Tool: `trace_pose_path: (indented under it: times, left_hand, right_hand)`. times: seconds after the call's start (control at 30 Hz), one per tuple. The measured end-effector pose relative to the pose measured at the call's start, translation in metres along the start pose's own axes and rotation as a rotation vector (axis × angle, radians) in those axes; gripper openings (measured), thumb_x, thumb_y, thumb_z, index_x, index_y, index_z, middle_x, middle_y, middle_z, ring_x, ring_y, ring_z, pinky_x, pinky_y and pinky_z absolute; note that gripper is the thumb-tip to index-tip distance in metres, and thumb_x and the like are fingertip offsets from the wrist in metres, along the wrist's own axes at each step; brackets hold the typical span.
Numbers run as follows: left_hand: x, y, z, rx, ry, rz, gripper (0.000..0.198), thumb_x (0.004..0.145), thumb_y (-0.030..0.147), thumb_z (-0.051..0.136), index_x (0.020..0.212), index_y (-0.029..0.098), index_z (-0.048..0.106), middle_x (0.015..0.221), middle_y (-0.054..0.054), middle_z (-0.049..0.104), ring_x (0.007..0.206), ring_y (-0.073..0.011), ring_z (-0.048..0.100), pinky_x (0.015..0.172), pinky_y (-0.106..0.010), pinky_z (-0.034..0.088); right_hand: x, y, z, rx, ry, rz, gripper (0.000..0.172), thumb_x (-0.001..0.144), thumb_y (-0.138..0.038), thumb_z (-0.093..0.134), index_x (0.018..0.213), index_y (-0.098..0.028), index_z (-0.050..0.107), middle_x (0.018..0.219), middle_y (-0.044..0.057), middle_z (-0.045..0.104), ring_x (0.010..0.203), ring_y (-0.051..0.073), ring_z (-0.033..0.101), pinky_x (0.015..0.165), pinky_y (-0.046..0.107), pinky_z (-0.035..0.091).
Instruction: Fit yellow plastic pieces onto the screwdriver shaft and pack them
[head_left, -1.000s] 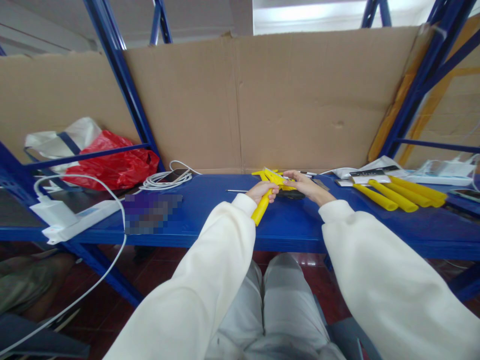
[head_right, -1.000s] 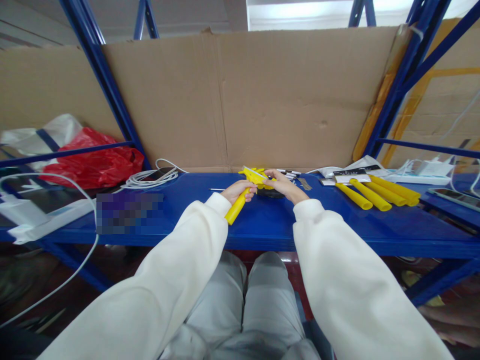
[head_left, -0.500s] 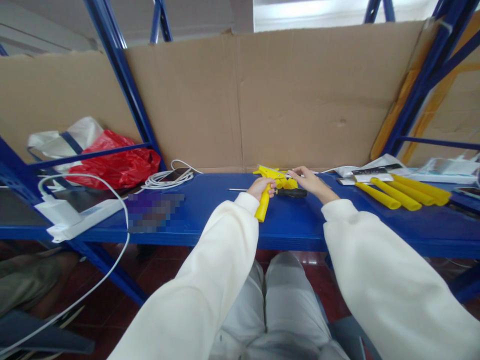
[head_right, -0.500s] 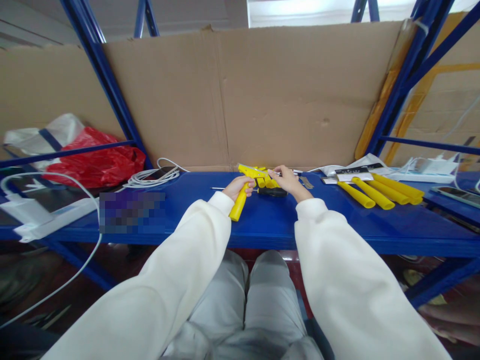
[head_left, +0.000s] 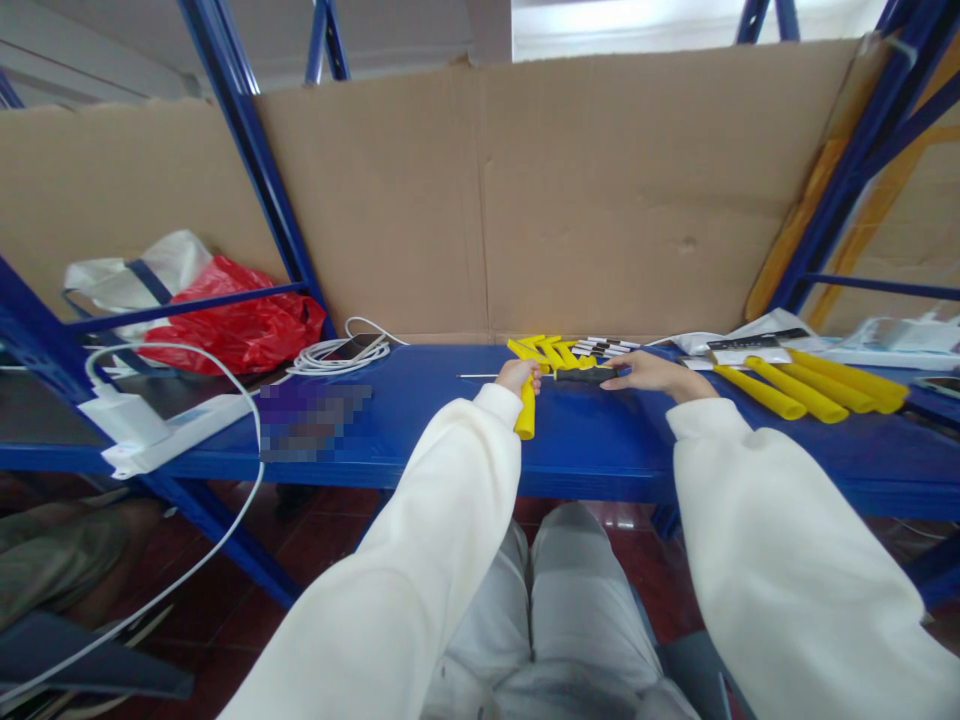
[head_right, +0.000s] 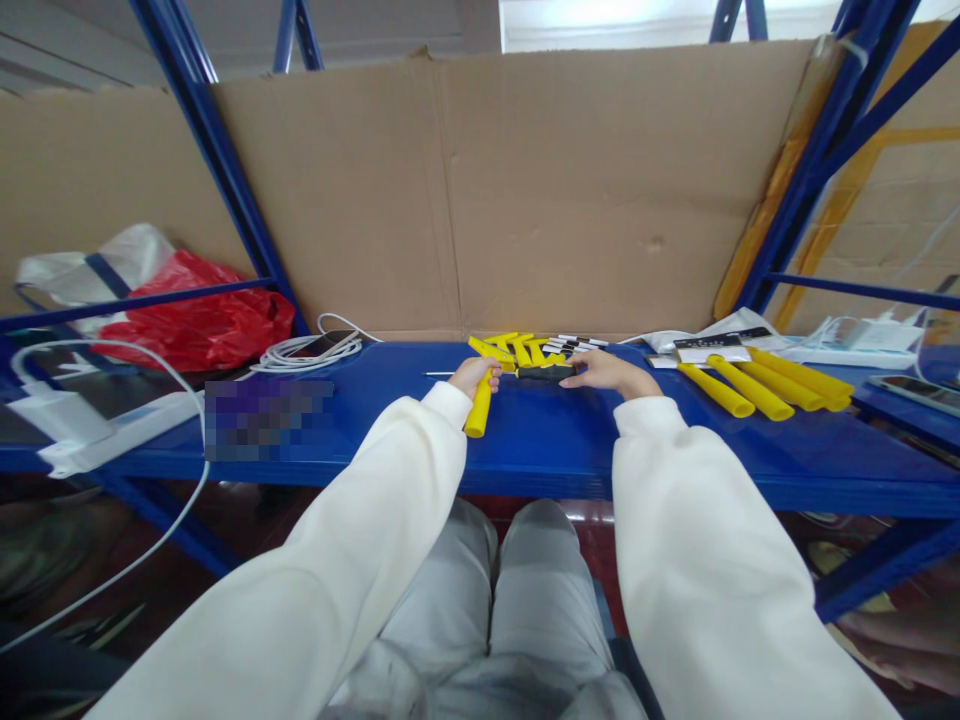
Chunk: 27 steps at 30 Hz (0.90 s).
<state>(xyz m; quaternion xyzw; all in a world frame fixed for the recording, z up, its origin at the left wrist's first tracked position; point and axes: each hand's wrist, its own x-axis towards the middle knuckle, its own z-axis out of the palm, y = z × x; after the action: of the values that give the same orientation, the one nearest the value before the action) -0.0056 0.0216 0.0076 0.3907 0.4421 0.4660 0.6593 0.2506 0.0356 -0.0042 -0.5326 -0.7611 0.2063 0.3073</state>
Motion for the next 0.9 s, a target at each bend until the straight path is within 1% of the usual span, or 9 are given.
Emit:
trace_pose_path:
  times: [0.1, 0.23, 0.33, 0.47, 0.57, 0.67, 0.77, 0.83, 0.9]
  left_hand:
    - [0.000, 0.000, -0.001, 0.007, 0.008, -0.009, 0.028, 0.075, -0.005, 0.056, 0.072, 0.020, 0.045, 0.046, 0.009, 0.041, 0.034, -0.0060, 0.031, 0.040, -0.019, 0.026]
    - [-0.003, 0.000, 0.001, 0.017, -0.001, 0.006, 0.026, 0.078, -0.005, 0.052, 0.073, 0.020, 0.046, 0.045, 0.009, 0.040, 0.034, -0.0063, 0.031, 0.039, -0.018, 0.026]
    - [-0.003, 0.001, 0.001, -0.003, 0.006, 0.030, 0.026, 0.081, -0.003, 0.052, 0.074, 0.021, 0.044, 0.046, 0.009, 0.039, 0.034, -0.0057, 0.031, 0.039, -0.017, 0.026]
    - [-0.002, 0.002, 0.001, -0.037, -0.004, 0.042, 0.026, 0.079, 0.000, 0.057, 0.075, 0.022, 0.043, 0.048, 0.010, 0.040, 0.033, -0.0055, 0.031, 0.038, -0.017, 0.027]
    - [-0.001, 0.001, 0.002, -0.010, -0.008, 0.032, 0.024, 0.078, 0.000, 0.056, 0.075, 0.022, 0.044, 0.046, 0.010, 0.039, 0.033, -0.0063, 0.032, 0.037, -0.018, 0.026]
    - [0.000, 0.000, 0.003, 0.051, 0.005, 0.014, 0.022, 0.077, 0.000, 0.054, 0.077, 0.021, 0.047, 0.045, 0.010, 0.039, 0.032, -0.0068, 0.033, 0.038, -0.018, 0.026]
    - [0.002, -0.001, 0.003, 0.081, 0.000, 0.007, 0.022, 0.077, -0.001, 0.055, 0.079, 0.020, 0.049, 0.045, 0.010, 0.040, 0.033, -0.0070, 0.034, 0.038, -0.018, 0.028]
    - [0.003, -0.001, 0.002, 0.075, -0.015, 0.008, 0.023, 0.076, -0.001, 0.057, 0.079, 0.020, 0.049, 0.045, 0.010, 0.041, 0.033, -0.0067, 0.034, 0.038, -0.018, 0.028]
    - [0.004, -0.001, 0.001, 0.071, -0.025, 0.007, 0.024, 0.077, -0.001, 0.058, 0.079, 0.020, 0.049, 0.046, 0.011, 0.040, 0.033, -0.0065, 0.033, 0.038, -0.018, 0.028]
  right_hand:
    - [-0.005, -0.009, -0.001, 0.218, -0.014, -0.002, 0.034, 0.057, -0.041, 0.093, 0.080, -0.022, 0.078, 0.082, 0.003, 0.077, 0.081, 0.025, 0.070, 0.082, 0.039, 0.057]
    - [-0.014, -0.023, 0.001, 0.454, 0.026, 0.112, 0.029, 0.067, -0.033, 0.092, 0.084, -0.018, 0.074, 0.080, 0.007, 0.077, 0.074, 0.022, 0.072, 0.069, 0.031, 0.057]
    - [-0.018, -0.034, 0.003, 0.575, 0.098, 0.176, 0.022, 0.079, -0.031, 0.086, 0.083, -0.018, 0.069, 0.079, 0.009, 0.076, 0.065, 0.019, 0.072, 0.060, 0.025, 0.054]
    - [-0.017, -0.044, 0.002, 0.771, 0.248, 0.176, 0.027, 0.091, -0.037, 0.075, 0.081, -0.021, 0.056, 0.069, 0.007, 0.072, 0.052, 0.016, 0.065, 0.053, 0.025, 0.053]
    - [-0.014, -0.046, -0.003, 0.864, 0.396, 0.153, 0.035, 0.091, -0.047, 0.074, 0.081, -0.023, 0.050, 0.063, 0.003, 0.066, 0.047, 0.014, 0.059, 0.046, 0.023, 0.048]
    - [-0.013, -0.044, -0.007, 0.926, 0.487, 0.147, 0.044, 0.087, -0.053, 0.076, 0.076, -0.023, 0.046, 0.056, -0.002, 0.056, 0.043, 0.011, 0.050, 0.041, 0.020, 0.043]
    - [-0.013, -0.042, -0.007, 0.978, 0.532, 0.122, 0.047, 0.082, -0.049, 0.082, 0.073, -0.023, 0.044, 0.052, -0.006, 0.047, 0.042, 0.008, 0.043, 0.041, 0.018, 0.041]
    - [-0.013, -0.041, -0.005, 0.978, 0.558, 0.096, 0.048, 0.078, -0.045, 0.087, 0.073, -0.024, 0.044, 0.051, -0.008, 0.044, 0.043, 0.008, 0.042, 0.041, 0.017, 0.039]
    - [-0.013, -0.041, -0.002, 0.962, 0.575, 0.077, 0.050, 0.075, -0.044, 0.089, 0.074, -0.024, 0.043, 0.051, -0.010, 0.041, 0.043, 0.008, 0.042, 0.041, 0.017, 0.038]
